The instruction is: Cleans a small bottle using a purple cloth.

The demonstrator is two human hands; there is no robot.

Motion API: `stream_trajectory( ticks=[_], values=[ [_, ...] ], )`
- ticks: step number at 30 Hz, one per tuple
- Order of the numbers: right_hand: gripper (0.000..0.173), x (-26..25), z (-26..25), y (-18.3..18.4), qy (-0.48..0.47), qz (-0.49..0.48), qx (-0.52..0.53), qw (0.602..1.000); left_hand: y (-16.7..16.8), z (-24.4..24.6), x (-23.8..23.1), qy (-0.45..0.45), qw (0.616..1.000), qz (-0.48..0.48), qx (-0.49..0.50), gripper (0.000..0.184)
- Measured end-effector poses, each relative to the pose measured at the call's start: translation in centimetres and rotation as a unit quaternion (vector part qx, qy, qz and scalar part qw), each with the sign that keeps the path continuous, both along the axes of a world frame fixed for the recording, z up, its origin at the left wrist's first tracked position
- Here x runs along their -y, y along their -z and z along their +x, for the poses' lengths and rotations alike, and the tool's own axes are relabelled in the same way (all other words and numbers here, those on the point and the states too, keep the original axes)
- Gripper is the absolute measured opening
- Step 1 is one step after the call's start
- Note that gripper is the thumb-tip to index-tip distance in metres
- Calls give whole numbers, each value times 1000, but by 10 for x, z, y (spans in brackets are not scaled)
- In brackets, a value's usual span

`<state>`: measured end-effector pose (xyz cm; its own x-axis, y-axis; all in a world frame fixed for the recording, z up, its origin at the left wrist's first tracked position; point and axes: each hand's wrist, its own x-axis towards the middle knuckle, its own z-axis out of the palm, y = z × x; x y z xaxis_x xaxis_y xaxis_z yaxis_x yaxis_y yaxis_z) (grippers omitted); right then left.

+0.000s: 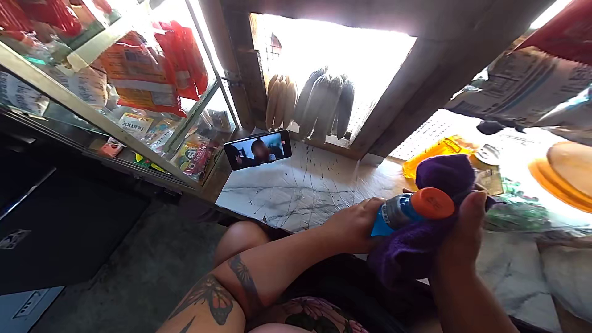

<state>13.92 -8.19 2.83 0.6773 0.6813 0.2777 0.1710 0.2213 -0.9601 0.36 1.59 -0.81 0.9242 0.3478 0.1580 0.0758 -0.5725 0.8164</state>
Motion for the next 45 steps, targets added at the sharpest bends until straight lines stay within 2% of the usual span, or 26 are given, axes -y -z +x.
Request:
stream_trajectory(
  ticks=[5,10,11,12,14,16,19,21,26,32,35,38,42,45],
  values=[
    [69,-1,12,18,29,-8,105,994,1,-1,3,-20,1000,3,23,70],
    [46,8,-5,-1,-16,-47,23,998,3,0,4,-31,999,-26,29,69],
    [42,11,-4,-1,-35,-46,16,998,3,0,4,-40,998,-38,38,68],
    [45,14,0,1,-75,-30,11,997,3,1,2,-49,996,-55,41,66],
    [62,17,15,7,-192,28,-22,981,4,2,-3,-69,992,-96,41,62],
    [70,15,26,9,-288,70,-58,953,7,4,-9,-89,988,-119,42,61],
    [67,12,40,22,-370,93,-67,922,11,4,-16,-105,988,-106,48,56],
    [65,11,48,33,-392,74,-62,915,9,4,-18,-100,989,-107,32,56],
    [80,14,48,42,-383,-21,-38,923,10,7,-21,-91,991,-97,16,56],
    [93,9,35,43,-293,-77,20,953,13,7,-18,-93,995,-26,-4,60],
    [86,1,23,47,-213,-72,85,971,11,5,-15,-106,994,26,-16,64],
    [86,-3,14,42,-148,-65,134,978,10,2,-17,-69,996,54,-16,63],
    [77,-3,7,25,-110,8,183,977,2,-6,-9,-28,998,59,-9,63],
    [71,-1,7,8,-130,31,201,970,-15,-15,1,3,994,106,-11,46]
  ],
)
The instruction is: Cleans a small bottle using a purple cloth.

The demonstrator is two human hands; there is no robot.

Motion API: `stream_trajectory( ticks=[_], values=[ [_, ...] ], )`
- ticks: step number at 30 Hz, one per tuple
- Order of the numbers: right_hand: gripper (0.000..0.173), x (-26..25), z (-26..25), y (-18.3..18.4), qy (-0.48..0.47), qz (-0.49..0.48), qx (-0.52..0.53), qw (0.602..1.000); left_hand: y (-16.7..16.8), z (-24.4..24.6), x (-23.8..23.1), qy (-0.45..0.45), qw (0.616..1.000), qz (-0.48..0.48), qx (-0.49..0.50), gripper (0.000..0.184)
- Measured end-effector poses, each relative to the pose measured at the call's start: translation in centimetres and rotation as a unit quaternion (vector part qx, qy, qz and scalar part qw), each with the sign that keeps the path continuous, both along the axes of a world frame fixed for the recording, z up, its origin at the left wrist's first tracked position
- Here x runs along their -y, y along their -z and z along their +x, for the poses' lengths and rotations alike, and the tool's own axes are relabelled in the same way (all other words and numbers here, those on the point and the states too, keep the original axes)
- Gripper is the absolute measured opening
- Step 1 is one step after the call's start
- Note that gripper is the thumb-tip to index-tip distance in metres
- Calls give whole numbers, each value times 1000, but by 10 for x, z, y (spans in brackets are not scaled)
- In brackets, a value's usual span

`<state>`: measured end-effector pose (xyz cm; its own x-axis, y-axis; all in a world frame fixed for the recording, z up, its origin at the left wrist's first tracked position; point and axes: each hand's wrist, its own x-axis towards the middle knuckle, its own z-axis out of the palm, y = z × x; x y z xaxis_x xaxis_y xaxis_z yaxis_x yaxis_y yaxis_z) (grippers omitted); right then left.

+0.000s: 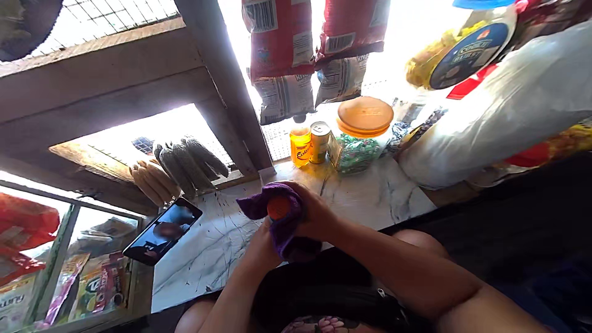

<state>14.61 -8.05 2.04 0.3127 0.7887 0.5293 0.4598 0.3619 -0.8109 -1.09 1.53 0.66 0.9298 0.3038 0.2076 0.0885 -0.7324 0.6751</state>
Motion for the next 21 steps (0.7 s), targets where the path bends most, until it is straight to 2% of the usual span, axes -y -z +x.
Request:
stream_trajectory(
  ticks=[3,6,13,19,21],
  values=[
    [69,4,8,-16,-57,-64,20,996,-9,-5,0,26,999,19,-36,33],
    [66,7,15,-21,-69,-95,26,993,-4,-3,-5,29,998,-22,-60,41],
    [65,7,27,-16,-92,-108,37,989,-1,4,-10,47,994,-84,-55,46],
    [57,8,38,-14,-244,-87,-82,962,5,7,-12,50,992,-96,-68,47],
    [57,10,38,-12,-255,-90,-104,957,6,8,-12,55,992,-96,-56,46]
  ],
)
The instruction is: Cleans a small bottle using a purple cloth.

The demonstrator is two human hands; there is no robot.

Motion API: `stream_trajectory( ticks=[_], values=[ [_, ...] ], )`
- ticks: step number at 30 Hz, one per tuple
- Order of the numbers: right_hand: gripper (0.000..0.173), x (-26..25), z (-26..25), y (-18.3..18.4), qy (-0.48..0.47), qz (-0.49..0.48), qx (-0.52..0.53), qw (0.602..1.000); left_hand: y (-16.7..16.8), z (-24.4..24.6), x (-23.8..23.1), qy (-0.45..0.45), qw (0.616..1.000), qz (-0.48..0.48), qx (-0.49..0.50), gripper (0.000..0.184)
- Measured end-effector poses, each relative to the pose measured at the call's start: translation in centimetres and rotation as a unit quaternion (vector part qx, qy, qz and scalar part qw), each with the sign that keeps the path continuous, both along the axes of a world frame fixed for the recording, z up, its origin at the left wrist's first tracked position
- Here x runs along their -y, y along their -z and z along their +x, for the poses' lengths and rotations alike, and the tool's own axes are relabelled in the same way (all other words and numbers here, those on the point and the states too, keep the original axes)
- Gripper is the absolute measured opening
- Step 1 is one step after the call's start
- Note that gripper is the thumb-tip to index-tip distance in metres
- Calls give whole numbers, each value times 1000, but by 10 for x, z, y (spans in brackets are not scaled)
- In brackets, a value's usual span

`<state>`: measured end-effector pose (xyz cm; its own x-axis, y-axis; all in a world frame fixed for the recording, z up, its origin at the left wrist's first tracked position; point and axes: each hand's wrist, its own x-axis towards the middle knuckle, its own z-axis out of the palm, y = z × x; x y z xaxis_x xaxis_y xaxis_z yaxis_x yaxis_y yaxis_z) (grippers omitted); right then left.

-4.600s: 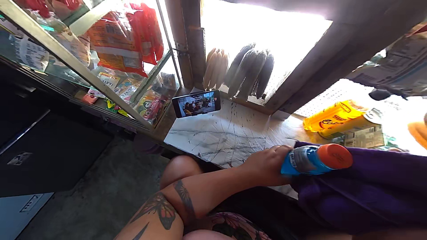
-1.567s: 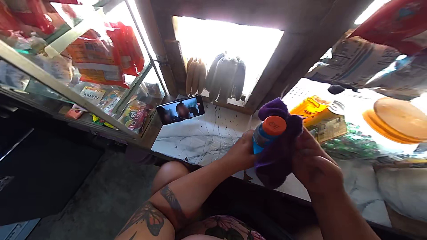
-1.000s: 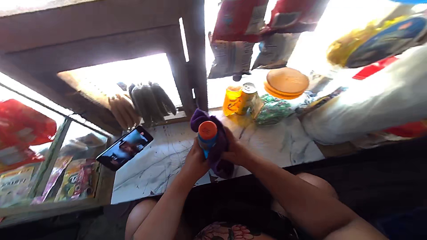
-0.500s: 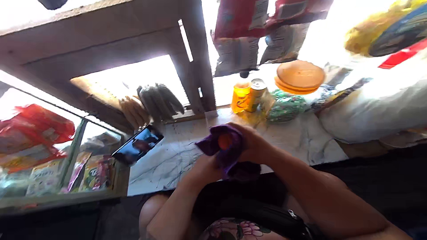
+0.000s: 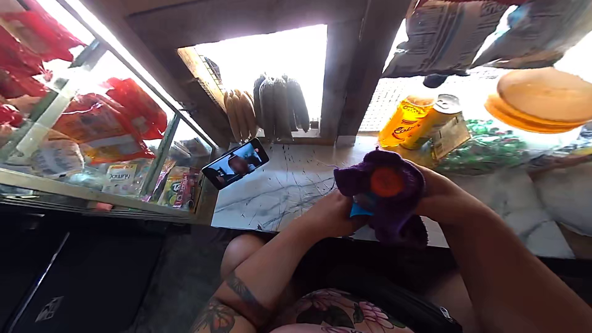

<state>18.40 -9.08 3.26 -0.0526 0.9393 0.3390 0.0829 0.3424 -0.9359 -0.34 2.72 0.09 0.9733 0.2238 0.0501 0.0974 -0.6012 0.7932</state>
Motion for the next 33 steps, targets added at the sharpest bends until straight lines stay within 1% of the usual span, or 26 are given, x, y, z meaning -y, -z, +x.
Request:
stream_trajectory(
  ticks=[5,8,9,11,13,14,16,18,20,22,25,27,30,33],
  values=[
    [59,1,-12,6,36,12,-32,999,1,-1,2,-13,1000,-2,-10,51],
    [59,1,-19,9,80,24,-16,996,3,0,7,-50,999,15,4,54],
    [59,1,-22,11,100,32,-9,994,5,0,10,-64,998,24,16,56],
    [60,2,-32,16,171,44,19,984,12,1,14,-90,994,47,36,60],
    [64,3,-43,22,230,59,48,970,15,2,14,-90,994,61,30,61],
    [65,3,-45,25,244,66,54,966,14,2,13,-82,994,62,29,61],
    [65,5,-42,27,226,74,45,970,11,0,10,-63,996,50,30,60],
    [61,6,-33,25,172,69,17,983,4,-2,5,-33,999,24,20,62],
    [57,6,-27,21,121,62,-9,991,0,-4,2,-10,1000,1,16,60],
    [53,6,-25,20,104,63,-17,992,1,-4,-1,1,1000,-1,20,55],
    [55,5,-27,23,111,73,-13,991,5,-3,-2,-7,998,37,41,50],
    [56,4,-27,24,124,68,-6,990,8,-3,-1,-20,997,57,38,49],
    [59,5,-30,24,150,56,7,987,9,0,3,-64,992,97,41,48],
    [60,5,-36,23,170,53,21,984,7,1,8,-122,979,146,69,42]
  ],
)
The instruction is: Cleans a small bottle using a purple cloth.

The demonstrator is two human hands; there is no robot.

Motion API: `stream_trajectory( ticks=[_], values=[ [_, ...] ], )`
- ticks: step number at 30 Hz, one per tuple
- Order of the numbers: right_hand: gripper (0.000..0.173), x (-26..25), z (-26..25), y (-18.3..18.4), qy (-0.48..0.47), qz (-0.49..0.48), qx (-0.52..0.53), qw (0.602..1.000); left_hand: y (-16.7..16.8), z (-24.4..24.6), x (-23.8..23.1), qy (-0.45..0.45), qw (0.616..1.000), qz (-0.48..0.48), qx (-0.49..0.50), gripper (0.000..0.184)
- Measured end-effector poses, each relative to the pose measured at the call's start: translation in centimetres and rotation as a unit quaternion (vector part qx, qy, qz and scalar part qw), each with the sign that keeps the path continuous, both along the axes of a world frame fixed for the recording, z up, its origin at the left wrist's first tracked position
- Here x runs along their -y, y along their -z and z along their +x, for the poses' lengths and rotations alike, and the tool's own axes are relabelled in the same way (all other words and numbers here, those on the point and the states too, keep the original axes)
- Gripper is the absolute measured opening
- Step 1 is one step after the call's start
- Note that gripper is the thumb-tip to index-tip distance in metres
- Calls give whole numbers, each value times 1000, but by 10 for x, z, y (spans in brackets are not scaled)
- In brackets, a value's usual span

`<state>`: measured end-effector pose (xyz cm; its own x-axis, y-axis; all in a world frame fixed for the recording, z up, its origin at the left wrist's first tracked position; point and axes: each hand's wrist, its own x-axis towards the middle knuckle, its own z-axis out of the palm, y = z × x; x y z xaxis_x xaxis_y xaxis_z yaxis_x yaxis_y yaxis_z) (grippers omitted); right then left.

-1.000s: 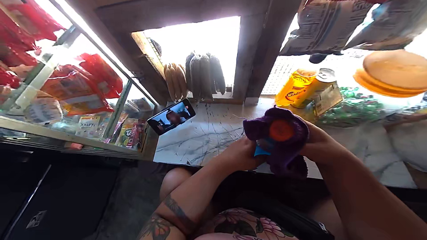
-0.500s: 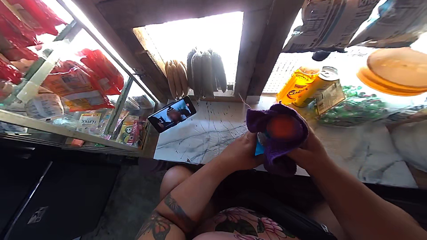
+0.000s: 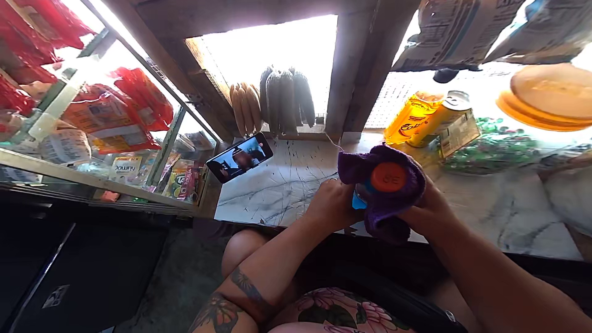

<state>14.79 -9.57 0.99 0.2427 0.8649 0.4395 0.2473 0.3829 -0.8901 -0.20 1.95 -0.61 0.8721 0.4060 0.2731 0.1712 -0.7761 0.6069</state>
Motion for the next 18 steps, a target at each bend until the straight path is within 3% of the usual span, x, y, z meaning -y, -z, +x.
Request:
stream_trajectory(
  ticks=[6,9,12,18],
  values=[
    [60,1,0,-1,7,7,10,1000,3,2,2,-4,1000,14,5,46],
    [60,1,5,0,-3,1,-3,1000,1,-1,-5,60,996,-62,-16,56],
    [60,1,7,0,-10,1,0,1000,-3,-2,-9,95,988,-115,-29,52],
    [56,1,10,0,-18,2,-5,1000,-4,-1,-8,77,992,-84,-46,51]
  ],
)
